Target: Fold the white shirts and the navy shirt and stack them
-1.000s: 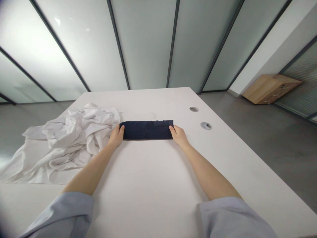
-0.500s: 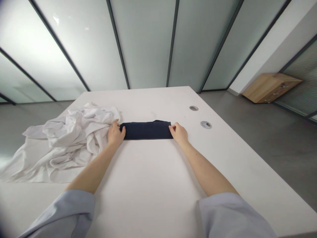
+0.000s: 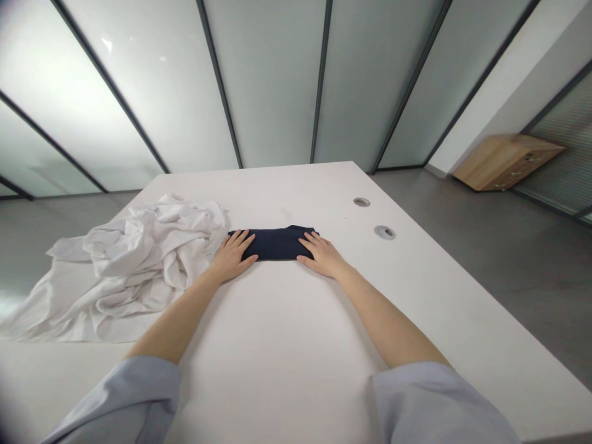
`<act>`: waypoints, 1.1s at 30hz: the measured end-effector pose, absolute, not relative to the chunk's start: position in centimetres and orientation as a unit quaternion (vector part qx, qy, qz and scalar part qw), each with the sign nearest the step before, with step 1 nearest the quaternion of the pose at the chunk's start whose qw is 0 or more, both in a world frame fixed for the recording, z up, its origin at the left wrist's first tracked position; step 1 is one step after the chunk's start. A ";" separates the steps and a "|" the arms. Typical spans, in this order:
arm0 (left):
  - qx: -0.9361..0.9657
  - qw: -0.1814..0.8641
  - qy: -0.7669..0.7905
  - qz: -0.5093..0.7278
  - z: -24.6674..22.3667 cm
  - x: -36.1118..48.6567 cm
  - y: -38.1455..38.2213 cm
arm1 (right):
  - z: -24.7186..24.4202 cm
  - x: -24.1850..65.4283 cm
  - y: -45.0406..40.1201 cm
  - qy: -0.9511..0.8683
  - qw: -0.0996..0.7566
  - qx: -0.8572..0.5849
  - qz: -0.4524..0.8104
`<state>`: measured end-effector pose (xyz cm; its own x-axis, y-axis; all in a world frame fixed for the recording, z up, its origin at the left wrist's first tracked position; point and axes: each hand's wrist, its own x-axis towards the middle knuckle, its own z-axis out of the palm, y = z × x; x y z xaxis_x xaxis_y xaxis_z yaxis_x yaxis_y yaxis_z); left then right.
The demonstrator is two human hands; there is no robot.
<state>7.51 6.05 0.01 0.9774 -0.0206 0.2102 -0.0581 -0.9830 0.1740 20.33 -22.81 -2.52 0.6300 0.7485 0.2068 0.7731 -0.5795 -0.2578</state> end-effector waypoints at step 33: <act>0.952 0.196 0.208 0.106 0.2 7.6 8.0 | -1.2 20.6 -16.7 -0.436 0.087 -0.895 -0.040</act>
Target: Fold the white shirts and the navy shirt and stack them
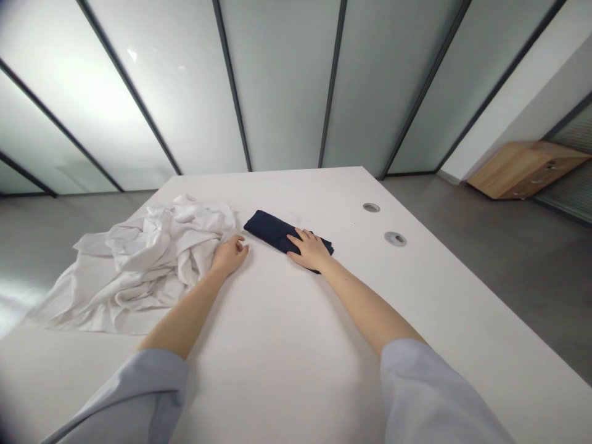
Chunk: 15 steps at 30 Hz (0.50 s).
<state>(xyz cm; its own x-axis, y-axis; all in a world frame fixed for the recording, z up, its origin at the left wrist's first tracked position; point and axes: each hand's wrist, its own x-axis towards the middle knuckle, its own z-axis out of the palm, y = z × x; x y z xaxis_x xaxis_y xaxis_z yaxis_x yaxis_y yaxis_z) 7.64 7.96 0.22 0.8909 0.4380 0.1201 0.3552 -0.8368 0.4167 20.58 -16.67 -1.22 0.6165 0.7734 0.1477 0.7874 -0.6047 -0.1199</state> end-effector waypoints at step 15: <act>0.957 0.194 0.194 0.090 0.3 7.8 8.0 | -0.5 29.5 -34.6 -0.059 0.029 -0.995 -0.068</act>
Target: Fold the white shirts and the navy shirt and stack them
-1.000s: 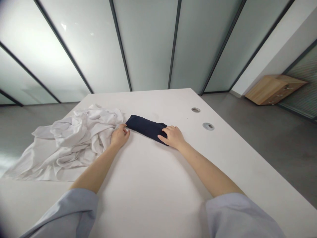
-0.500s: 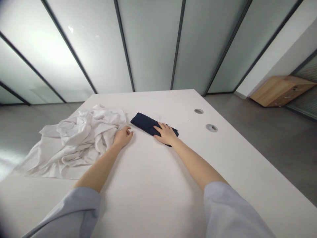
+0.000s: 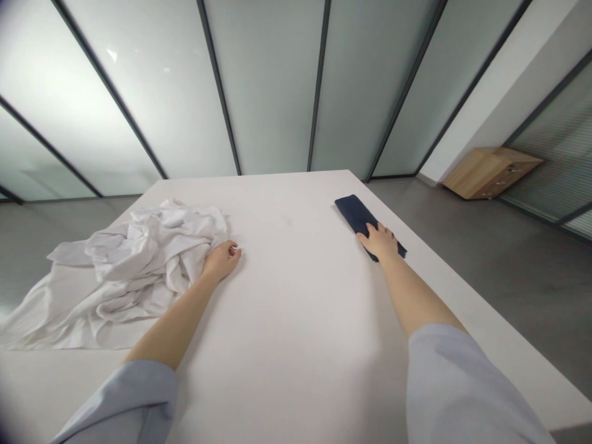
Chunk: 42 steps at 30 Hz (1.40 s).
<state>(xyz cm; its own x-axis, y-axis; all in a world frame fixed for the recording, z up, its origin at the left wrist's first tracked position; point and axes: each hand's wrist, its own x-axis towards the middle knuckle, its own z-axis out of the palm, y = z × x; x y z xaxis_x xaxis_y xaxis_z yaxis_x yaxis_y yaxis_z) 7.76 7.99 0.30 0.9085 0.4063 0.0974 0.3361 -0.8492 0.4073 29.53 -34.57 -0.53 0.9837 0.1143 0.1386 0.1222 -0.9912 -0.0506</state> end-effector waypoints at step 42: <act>0.964 0.186 0.175 0.081 0.0 7.6 8.3 | -3.6 23.4 -20.9 -0.362 0.312 -0.876 -0.069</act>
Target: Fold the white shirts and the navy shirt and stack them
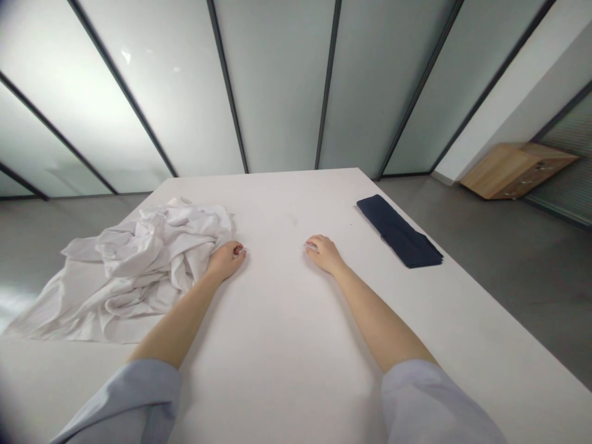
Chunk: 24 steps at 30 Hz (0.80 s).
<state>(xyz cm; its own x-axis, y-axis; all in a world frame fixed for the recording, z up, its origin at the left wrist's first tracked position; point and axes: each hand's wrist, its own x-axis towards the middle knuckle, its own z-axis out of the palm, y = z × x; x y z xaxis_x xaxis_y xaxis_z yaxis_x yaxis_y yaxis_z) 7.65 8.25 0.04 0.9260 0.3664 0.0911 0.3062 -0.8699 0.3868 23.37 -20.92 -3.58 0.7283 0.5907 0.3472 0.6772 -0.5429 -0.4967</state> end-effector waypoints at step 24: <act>0.962 0.202 0.160 0.092 -0.5 7.7 8.4 | -3.6 23.5 -21.0 -0.362 0.299 -0.880 -0.065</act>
